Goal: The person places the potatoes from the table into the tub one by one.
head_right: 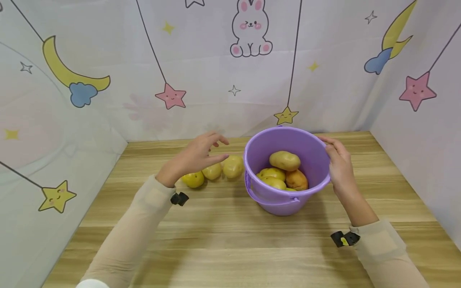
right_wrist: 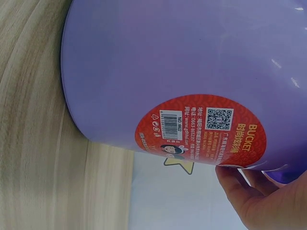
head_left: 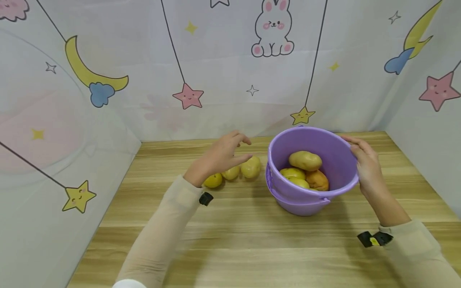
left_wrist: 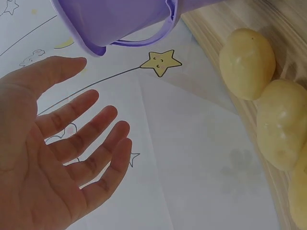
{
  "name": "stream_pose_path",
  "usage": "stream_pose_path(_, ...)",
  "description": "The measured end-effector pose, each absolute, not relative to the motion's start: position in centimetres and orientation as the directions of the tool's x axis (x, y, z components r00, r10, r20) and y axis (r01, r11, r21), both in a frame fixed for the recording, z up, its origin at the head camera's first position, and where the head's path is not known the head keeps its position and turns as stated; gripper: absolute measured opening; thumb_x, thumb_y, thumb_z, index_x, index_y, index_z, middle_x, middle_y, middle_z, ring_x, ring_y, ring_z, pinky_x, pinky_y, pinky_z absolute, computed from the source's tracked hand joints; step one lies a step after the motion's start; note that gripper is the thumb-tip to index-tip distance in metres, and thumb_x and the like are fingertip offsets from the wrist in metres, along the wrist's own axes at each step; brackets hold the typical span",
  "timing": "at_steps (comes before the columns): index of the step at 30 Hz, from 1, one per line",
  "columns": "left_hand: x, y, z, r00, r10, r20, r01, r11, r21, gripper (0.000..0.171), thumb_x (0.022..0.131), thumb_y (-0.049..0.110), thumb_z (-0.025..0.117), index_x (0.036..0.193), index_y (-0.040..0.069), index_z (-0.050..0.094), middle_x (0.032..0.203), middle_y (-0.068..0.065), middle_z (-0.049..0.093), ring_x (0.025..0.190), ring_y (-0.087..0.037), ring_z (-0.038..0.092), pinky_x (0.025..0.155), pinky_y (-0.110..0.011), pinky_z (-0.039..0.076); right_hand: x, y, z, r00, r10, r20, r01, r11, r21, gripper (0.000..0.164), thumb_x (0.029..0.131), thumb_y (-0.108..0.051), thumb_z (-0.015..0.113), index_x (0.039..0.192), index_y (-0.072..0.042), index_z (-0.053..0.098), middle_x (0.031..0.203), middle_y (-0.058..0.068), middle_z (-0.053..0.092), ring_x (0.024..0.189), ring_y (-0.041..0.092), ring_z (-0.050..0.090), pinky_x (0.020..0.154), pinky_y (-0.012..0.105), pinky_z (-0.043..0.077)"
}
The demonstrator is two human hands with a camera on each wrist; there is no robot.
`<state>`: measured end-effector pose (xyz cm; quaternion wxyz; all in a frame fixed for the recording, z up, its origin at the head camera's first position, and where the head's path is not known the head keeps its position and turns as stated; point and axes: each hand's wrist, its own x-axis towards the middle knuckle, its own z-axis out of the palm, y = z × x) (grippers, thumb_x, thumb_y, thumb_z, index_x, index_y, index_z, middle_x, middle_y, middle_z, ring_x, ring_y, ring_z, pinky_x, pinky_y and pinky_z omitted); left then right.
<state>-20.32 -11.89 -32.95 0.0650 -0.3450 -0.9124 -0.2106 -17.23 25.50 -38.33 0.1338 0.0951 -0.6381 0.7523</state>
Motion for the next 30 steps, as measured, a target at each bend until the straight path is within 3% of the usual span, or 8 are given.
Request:
stream_pose_path(14,-20.1,-15.0,-33.9,-0.819,0.539,0.199,0.573,0.742,0.348,0.037,0.097,0.03,0.066,0.125,0.006,0.063,0.13,-0.009,0.061,0.112,-0.027,0.058,0.097,-0.042,0.046,-17.2,25.4,-38.3,-0.952,0.094,0.292,-0.303,-0.148,-0.941,0.027,0.105,-0.009,0.047,0.118,-0.011,0.07,0.108,-0.005,0.068,0.09,0.009,0.064,0.074,0.017,0.052)
stream_pose_path(30,-20.5,-17.6,-35.6,-0.868,0.475,0.148,0.493,0.783,0.379,0.044,0.096,0.03,0.068,0.132,0.008,0.058,0.142,-0.014,0.052,0.132,-0.033,0.046,0.108,-0.048,0.038,-17.1,25.4,-38.1,-0.957,0.101,0.273,-0.282,-0.096,-0.955,0.028,0.105,-0.012,0.047,0.119,-0.013,0.07,0.109,-0.005,0.066,0.089,0.009,0.063,0.072,0.017,0.052)
